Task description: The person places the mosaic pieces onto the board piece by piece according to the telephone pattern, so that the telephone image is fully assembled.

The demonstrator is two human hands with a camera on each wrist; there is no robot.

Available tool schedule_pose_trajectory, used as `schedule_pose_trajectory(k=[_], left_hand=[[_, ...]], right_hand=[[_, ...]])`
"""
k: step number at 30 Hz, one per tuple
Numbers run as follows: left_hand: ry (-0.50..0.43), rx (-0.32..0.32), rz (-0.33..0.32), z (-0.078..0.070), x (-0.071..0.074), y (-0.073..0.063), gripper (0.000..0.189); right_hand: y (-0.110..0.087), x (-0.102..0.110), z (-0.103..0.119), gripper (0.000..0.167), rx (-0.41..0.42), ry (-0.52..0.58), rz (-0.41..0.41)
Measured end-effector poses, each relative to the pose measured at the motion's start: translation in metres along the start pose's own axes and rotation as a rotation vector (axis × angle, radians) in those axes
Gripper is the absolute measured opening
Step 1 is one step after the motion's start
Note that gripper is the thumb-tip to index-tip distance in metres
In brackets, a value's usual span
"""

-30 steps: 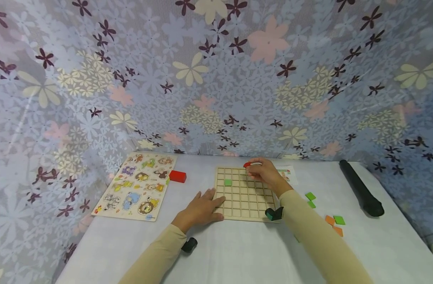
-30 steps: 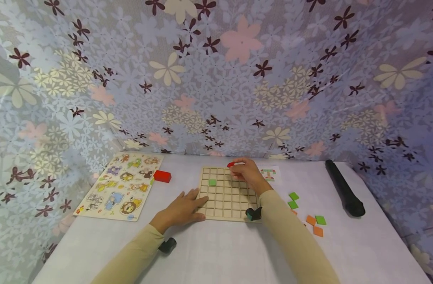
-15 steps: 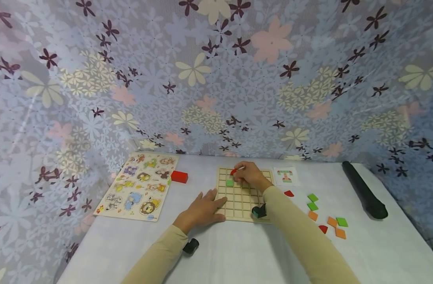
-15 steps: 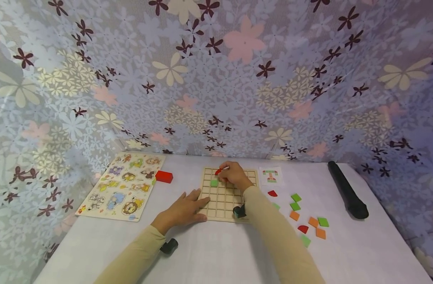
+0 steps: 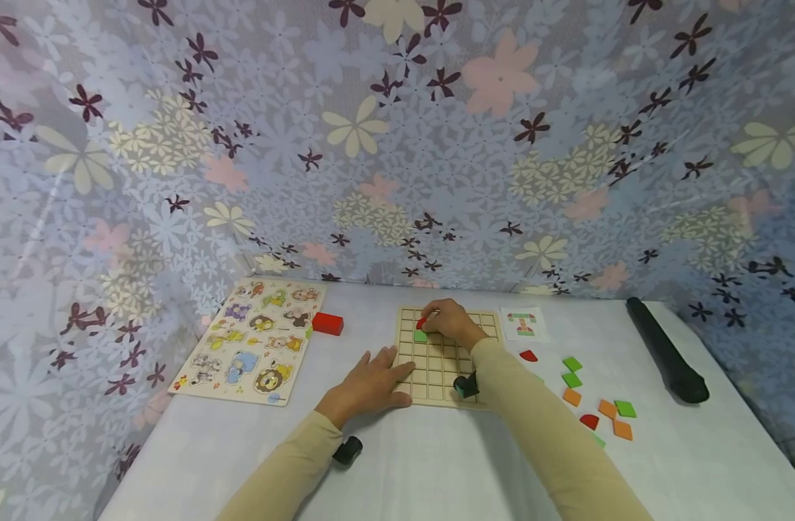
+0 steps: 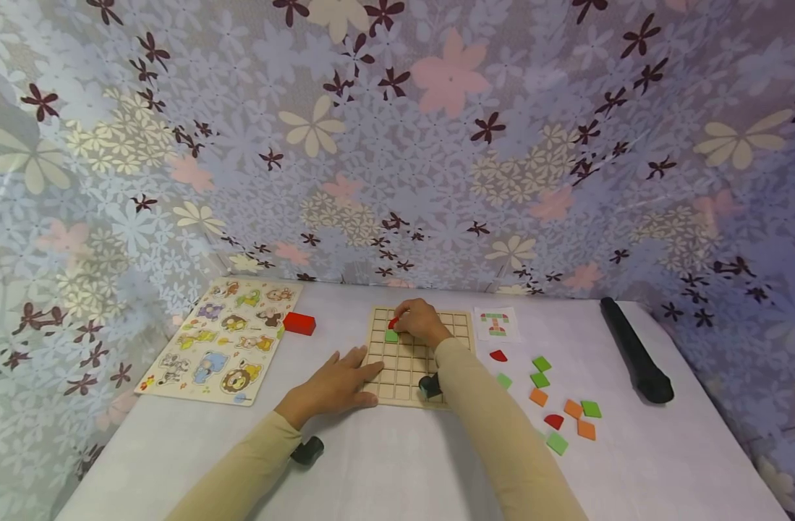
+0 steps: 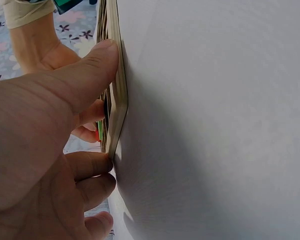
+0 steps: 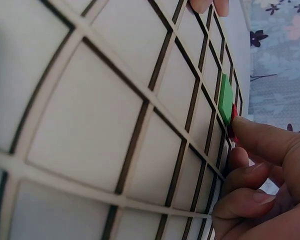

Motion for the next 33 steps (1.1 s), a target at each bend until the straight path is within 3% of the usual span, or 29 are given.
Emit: schedule_pose_trajectory(k=[6, 16, 20, 23, 27, 33], left_hand=[[0.007, 0.0, -0.001, 0.001, 0.001, 0.0, 0.067], [-0.002, 0.001, -0.001, 0.001, -0.001, 0.001, 0.068], [-0.002, 0.004, -0.001, 0.001, -0.002, 0.001, 0.068], [-0.006, 0.007, 0.004, 0.001, -0.002, 0.001, 0.068], [-0.001, 0.012, 0.007, 0.001, -0.002, 0.002, 0.068], [0.027, 0.023, 0.018, 0.001, -0.001, 0.001, 0.069]], right_hand=[[0.001, 0.002, -0.003, 0.017, -0.003, 0.002, -0.023], [0.004, 0.001, -0.005, 0.019, 0.035, -0.089, -0.021], [0.002, 0.002, 0.0, 0.022, 0.091, -0.179, -0.01], [-0.004, 0.012, 0.004, 0.026, 0.127, -0.169, -0.035], [-0.024, 0.041, 0.004, 0.031, 0.137, -0.005, -0.086], [-0.091, 0.102, -0.012, 0.039, 0.118, 0.157, -0.123]])
Point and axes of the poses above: each hand's wrist, its own y-axis towards the middle knuckle, its own x-axis out of the back of the hand, z = x × y, the point moved 4 cm from there along y, towards the middle knuckle, and after that the axes turned 10 degrees about y, right-handed, at the moved point
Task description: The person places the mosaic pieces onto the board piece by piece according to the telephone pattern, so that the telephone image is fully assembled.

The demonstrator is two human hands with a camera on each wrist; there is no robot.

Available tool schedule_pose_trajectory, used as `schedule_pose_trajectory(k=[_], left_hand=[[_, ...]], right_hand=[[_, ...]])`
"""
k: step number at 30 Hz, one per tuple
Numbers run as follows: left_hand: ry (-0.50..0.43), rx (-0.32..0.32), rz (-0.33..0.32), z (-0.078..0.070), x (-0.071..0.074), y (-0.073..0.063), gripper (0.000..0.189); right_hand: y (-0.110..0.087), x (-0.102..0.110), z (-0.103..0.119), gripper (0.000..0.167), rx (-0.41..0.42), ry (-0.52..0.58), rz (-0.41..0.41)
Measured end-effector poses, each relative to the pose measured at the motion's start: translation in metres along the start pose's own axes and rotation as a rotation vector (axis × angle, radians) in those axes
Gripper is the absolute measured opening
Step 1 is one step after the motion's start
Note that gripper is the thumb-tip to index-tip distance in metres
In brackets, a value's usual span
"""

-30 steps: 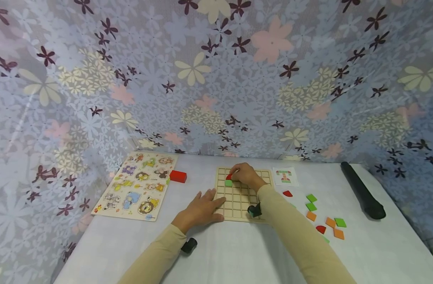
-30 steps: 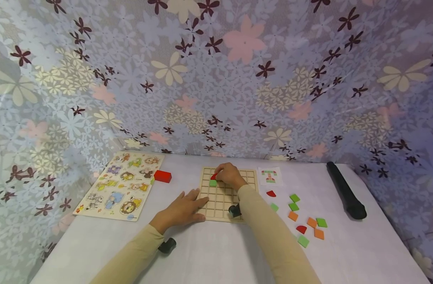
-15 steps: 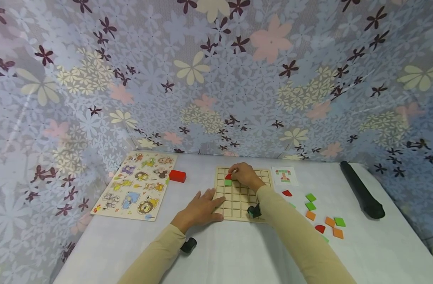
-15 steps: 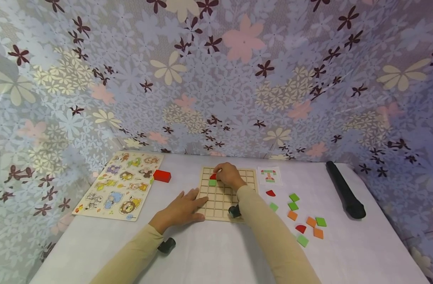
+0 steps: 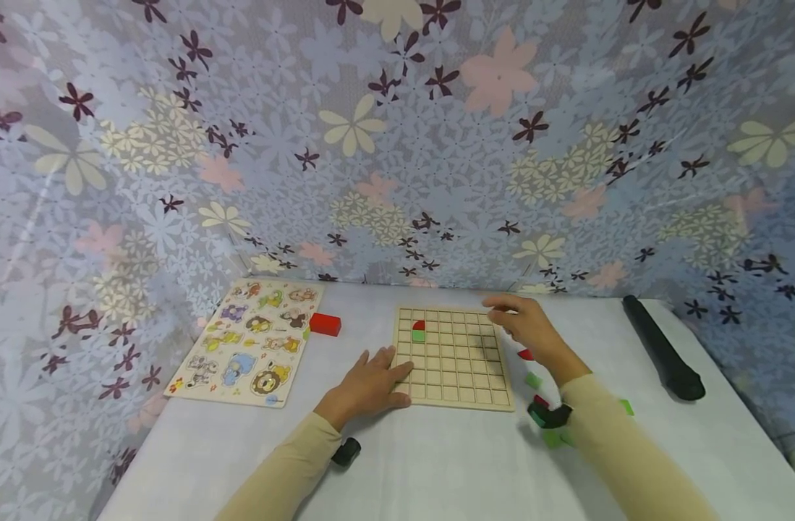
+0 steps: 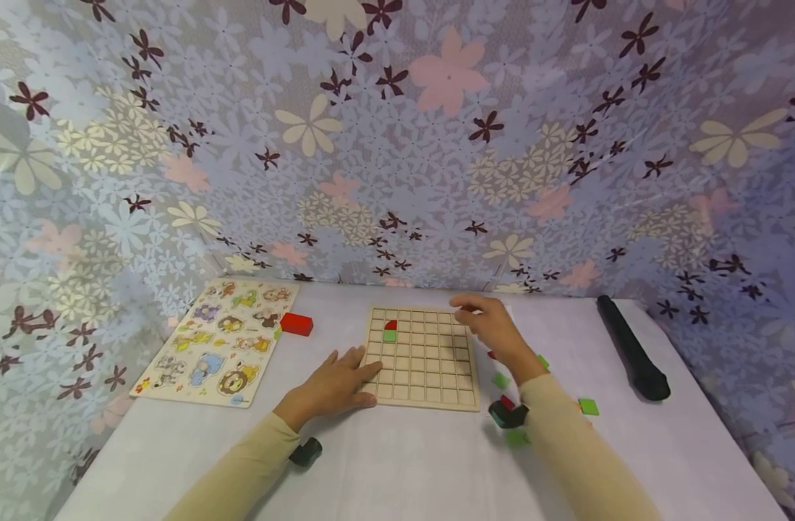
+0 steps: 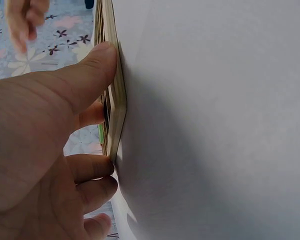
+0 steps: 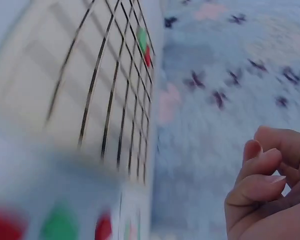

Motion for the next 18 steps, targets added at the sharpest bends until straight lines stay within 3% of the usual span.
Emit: schedule_pose_trajectory(k=[4, 9, 13, 18], left_hand=[[0.022, 0.009, -0.005, -0.002, 0.0, 0.0, 0.069], [0.027, 0.009, -0.017, -0.003, 0.003, -0.002, 0.069], [0.011, -0.003, -0.017, -0.004, 0.001, -0.001, 0.069], [0.001, -0.002, -0.021, -0.006, 0.002, -0.002, 0.068]], right_hand=[[-0.044, 0.045, -0.009, 0.044, -0.051, -0.037, -0.074], [-0.077, 0.084, -0.03, 0.055, -0.1, -0.041, -0.164], [-0.09, 0.103, -0.052, 0.059, -0.185, -0.057, -0.198], [-0.089, 0.113, -0.074, 0.055, -0.237, -0.154, -0.149]])
Point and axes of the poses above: each hand's wrist, its own y-axis towards the middle knuckle, its own x-axis out of the back of the hand, z = x × y, the point moved 4 cm from there along y, towards the middle knuckle, and after that the axes turned 10 degrees about y, right-handed, at the moved point
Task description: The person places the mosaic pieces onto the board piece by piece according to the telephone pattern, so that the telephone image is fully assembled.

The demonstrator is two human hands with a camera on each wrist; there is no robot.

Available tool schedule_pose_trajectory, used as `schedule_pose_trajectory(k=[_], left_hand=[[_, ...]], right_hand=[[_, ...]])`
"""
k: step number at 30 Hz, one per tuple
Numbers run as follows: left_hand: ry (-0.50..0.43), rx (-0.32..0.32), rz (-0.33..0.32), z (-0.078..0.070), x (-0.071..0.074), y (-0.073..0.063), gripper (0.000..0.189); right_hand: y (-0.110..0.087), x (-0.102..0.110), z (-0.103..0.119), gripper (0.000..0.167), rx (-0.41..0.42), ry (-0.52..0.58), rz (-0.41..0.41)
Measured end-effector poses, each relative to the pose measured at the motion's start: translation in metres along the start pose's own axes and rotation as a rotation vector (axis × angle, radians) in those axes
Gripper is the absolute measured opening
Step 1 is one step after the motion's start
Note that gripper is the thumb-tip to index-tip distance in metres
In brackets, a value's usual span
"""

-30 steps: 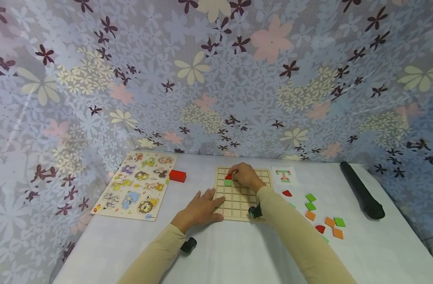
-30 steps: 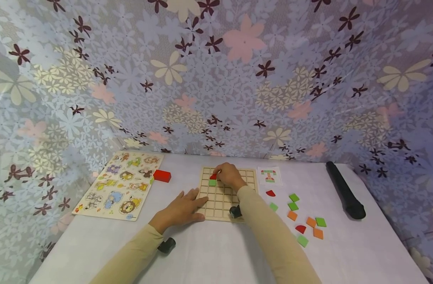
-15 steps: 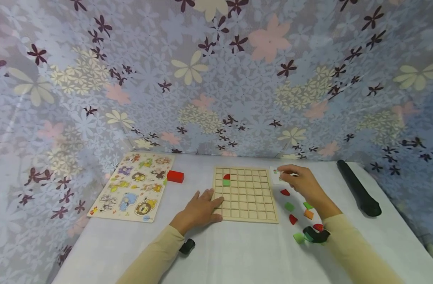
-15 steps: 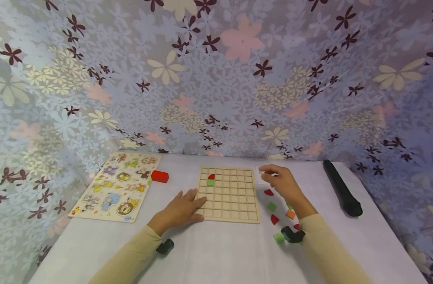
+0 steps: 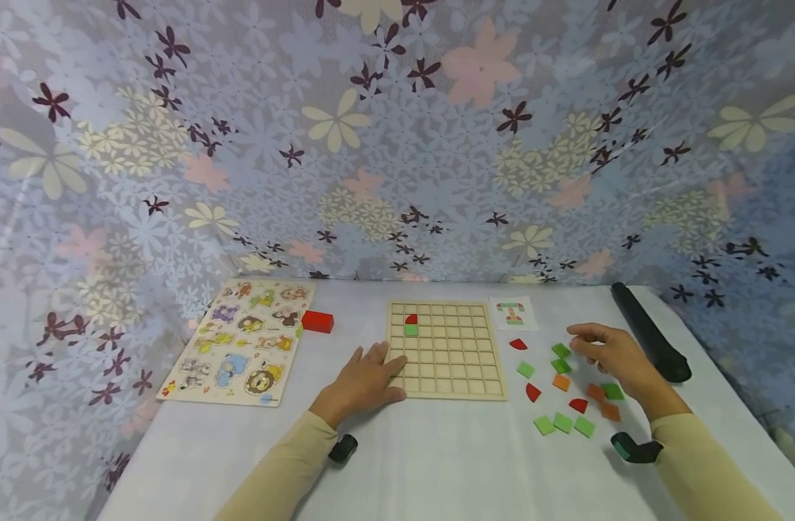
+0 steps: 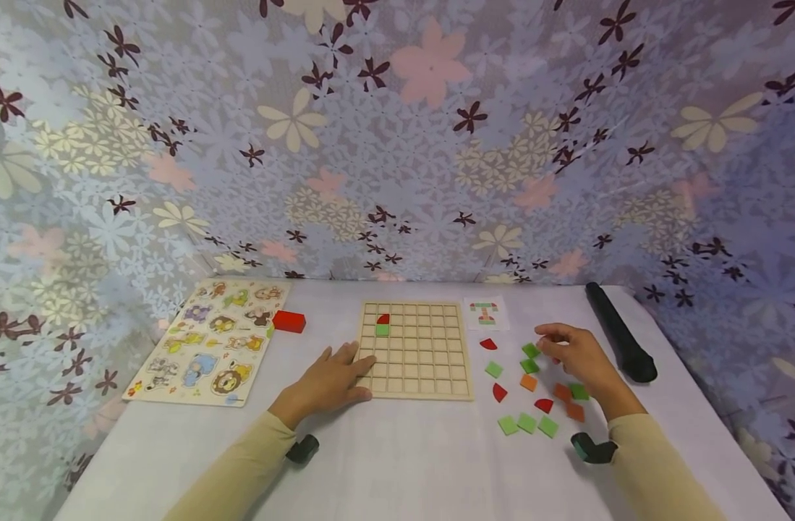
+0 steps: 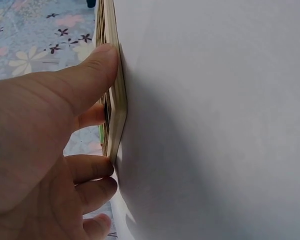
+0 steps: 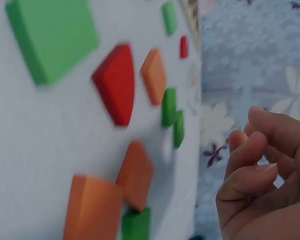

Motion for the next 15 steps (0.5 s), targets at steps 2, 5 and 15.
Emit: schedule_pose_trajectory(k=[2, 5, 15], left_hand=[[-0.008, 0.006, -0.001, 0.001, 0.001, -0.001, 0.068], [-0.025, 0.012, 0.004, 0.002, 0.001, -0.001, 0.068], [-0.037, 0.01, 0.007, 0.002, -0.002, 0.0, 0.069]], right_hand=[[0.009, 0.002, -0.008, 0.053, -0.011, -0.011, 0.037], [0.022, 0.004, -0.022, 0.053, -0.039, 0.003, 0.119], [0.044, 0.004, -0.043, 0.056, -0.089, -0.035, 0.197]])
Point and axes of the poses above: each hand's wrist, its own y-axis towards the middle knuckle, its own x-axis out of the back of the hand, z = x × y, the point moved 4 cm from there along y, towards the middle knuckle, and after that the axes turned 10 degrees about y, right-handed, at the moved point
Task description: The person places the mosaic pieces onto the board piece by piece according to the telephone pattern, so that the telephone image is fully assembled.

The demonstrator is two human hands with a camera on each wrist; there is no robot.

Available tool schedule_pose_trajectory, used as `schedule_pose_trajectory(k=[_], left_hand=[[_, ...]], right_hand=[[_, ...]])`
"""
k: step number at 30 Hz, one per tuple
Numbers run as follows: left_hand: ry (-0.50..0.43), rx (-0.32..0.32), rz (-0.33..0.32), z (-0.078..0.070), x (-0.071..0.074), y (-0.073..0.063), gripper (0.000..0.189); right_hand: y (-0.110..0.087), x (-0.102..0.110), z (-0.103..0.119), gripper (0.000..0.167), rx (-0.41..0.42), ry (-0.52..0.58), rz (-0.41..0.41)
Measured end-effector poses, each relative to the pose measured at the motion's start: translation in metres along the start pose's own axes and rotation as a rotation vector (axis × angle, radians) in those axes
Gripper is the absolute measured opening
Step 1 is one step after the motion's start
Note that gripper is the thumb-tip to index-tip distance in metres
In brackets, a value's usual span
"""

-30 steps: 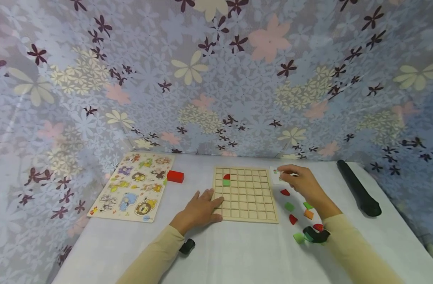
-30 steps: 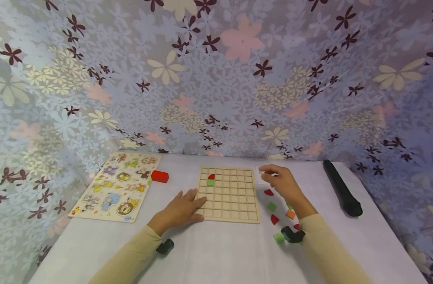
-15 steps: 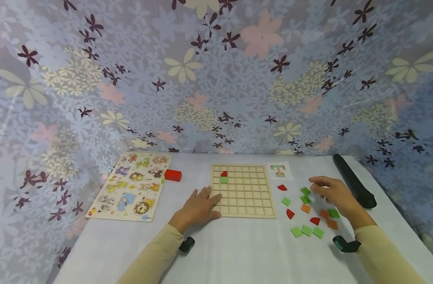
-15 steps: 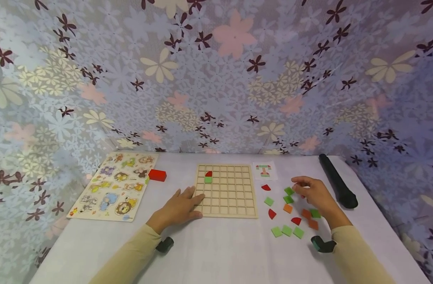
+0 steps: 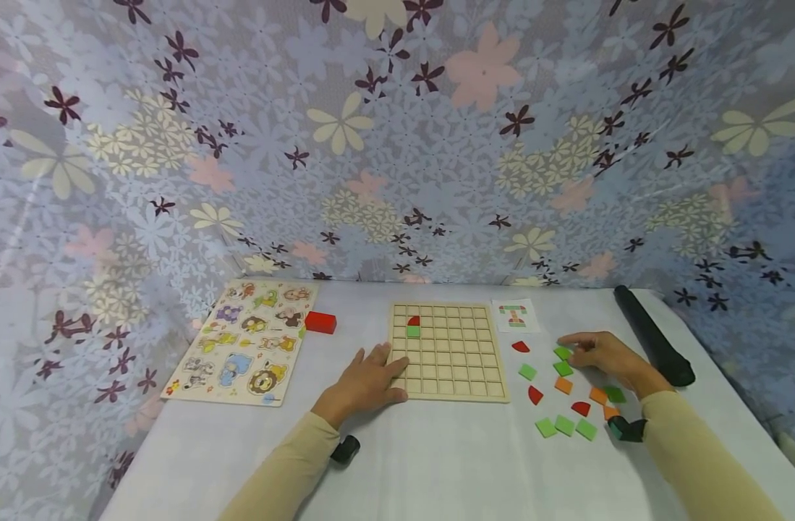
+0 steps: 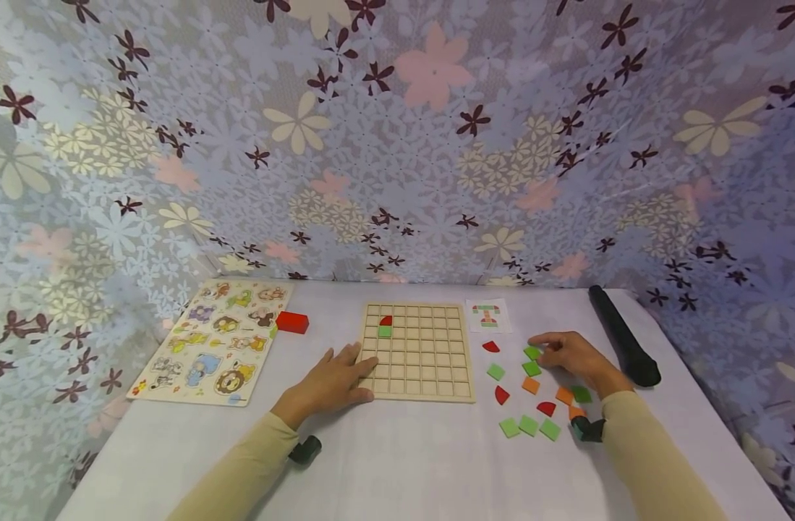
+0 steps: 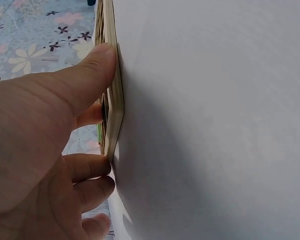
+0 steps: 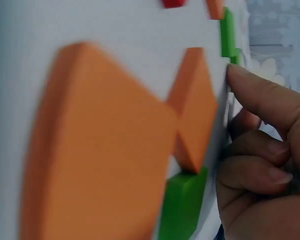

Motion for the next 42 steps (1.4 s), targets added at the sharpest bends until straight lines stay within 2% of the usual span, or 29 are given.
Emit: schedule_pose_trajectory(k=[5, 7, 11, 14, 17, 21, 24, 28, 35, 42], left_hand=[[-0.001, 0.0, -0.002, 0.0, 0.0, -0.001, 0.069], [-0.005, 0.004, 0.002, 0.0, 0.0, -0.001, 0.069], [-0.01, 0.008, -0.001, 0.0, 0.0, -0.002, 0.069], [-0.004, 0.007, -0.006, 0.0, 0.001, -0.002, 0.069], [-0.005, 0.007, -0.005, 0.0, 0.001, -0.002, 0.069], [-0.013, 0.013, 0.002, 0.002, 0.001, -0.002, 0.069], [-0.012, 0.014, -0.001, 0.003, 0.001, -0.001, 0.069], [-0.013, 0.008, -0.01, 0.003, 0.001, -0.001, 0.069], [0.016, 0.008, -0.005, 0.002, -0.002, -0.001, 0.069], [0.027, 0.006, -0.008, 0.0, -0.004, 0.001, 0.069]], right_hand=[[0.001, -0.001, 0.0, 0.052, -0.033, -0.053, -0.056], [0.002, -0.002, 0.0, 0.051, -0.02, -0.095, -0.069], [0.004, -0.005, 0.005, 0.051, 0.044, -0.183, -0.086], [0.006, -0.006, 0.014, 0.052, 0.09, -0.192, -0.101], [0.009, -0.007, 0.025, 0.054, 0.121, -0.144, -0.119], [0.018, -0.013, 0.042, 0.055, 0.141, 0.011, -0.133], [0.026, -0.023, 0.055, 0.054, 0.157, 0.152, -0.134], [0.038, -0.044, 0.075, 0.055, 0.188, 0.272, -0.115], [0.057, -0.088, 0.103, 0.049, 0.218, 0.344, -0.04], [0.077, -0.125, 0.121, 0.044, 0.19, 0.348, -0.003]])
Point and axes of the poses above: each hand's wrist, its own y-axis towards the middle knuckle, its own x-axis out of the back of the hand, z = x × y, the point moved 4 cm from there along y, towards the middle knuckle, and after that the axes turned 10 degrees about y, right-handed, at the moved point
